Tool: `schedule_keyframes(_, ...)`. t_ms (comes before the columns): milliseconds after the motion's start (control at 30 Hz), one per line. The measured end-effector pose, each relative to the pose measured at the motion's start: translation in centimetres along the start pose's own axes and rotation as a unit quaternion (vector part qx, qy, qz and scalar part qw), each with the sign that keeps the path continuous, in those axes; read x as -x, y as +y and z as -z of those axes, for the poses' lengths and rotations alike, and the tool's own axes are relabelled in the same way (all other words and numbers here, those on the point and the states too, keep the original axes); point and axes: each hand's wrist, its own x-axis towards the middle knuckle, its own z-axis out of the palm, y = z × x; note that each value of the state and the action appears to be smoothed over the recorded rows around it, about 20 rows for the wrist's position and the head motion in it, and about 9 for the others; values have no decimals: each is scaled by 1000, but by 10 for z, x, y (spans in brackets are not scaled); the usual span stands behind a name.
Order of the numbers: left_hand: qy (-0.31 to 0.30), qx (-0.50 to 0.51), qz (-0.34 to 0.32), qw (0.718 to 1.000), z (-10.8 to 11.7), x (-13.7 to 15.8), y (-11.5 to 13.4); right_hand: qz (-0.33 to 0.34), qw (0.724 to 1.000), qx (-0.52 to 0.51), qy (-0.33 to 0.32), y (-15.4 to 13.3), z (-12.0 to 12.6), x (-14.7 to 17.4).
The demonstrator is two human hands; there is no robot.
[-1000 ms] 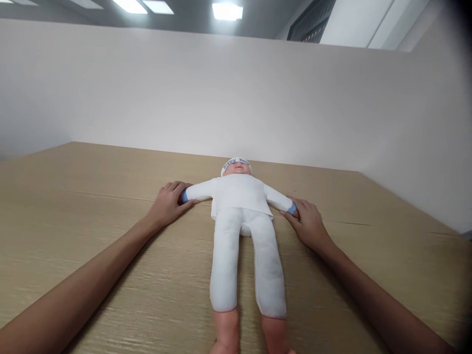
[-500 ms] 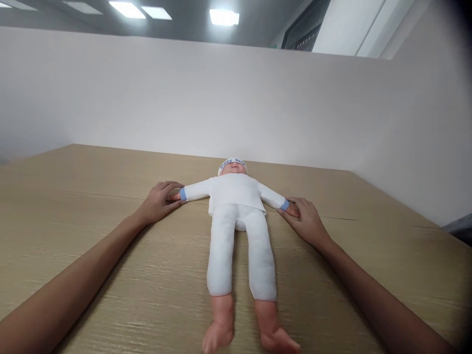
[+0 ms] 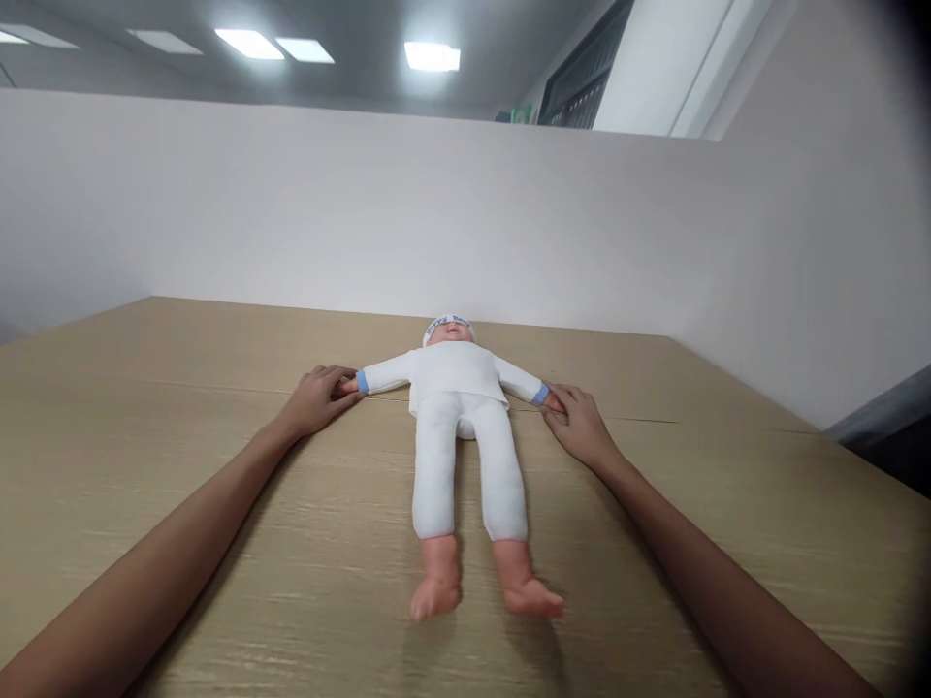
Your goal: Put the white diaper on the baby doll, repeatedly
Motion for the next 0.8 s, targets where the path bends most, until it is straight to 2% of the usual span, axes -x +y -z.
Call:
schedule_keyframes(367,39,-34,51,997,4,22,4,-55,998,10,18,-5,5,22)
schedule_keyframes(533,47,-37,73,996,7,31,10,-65,997,-6,30,-18,12,30)
schedule_keyframes(700,60,-20,87,994,16,51,31,-73,995,-22,60,-49,32,41)
schedule_keyframes(800,73,6,88,993,25,64,48,-61,994,-37,80,-94,57,49)
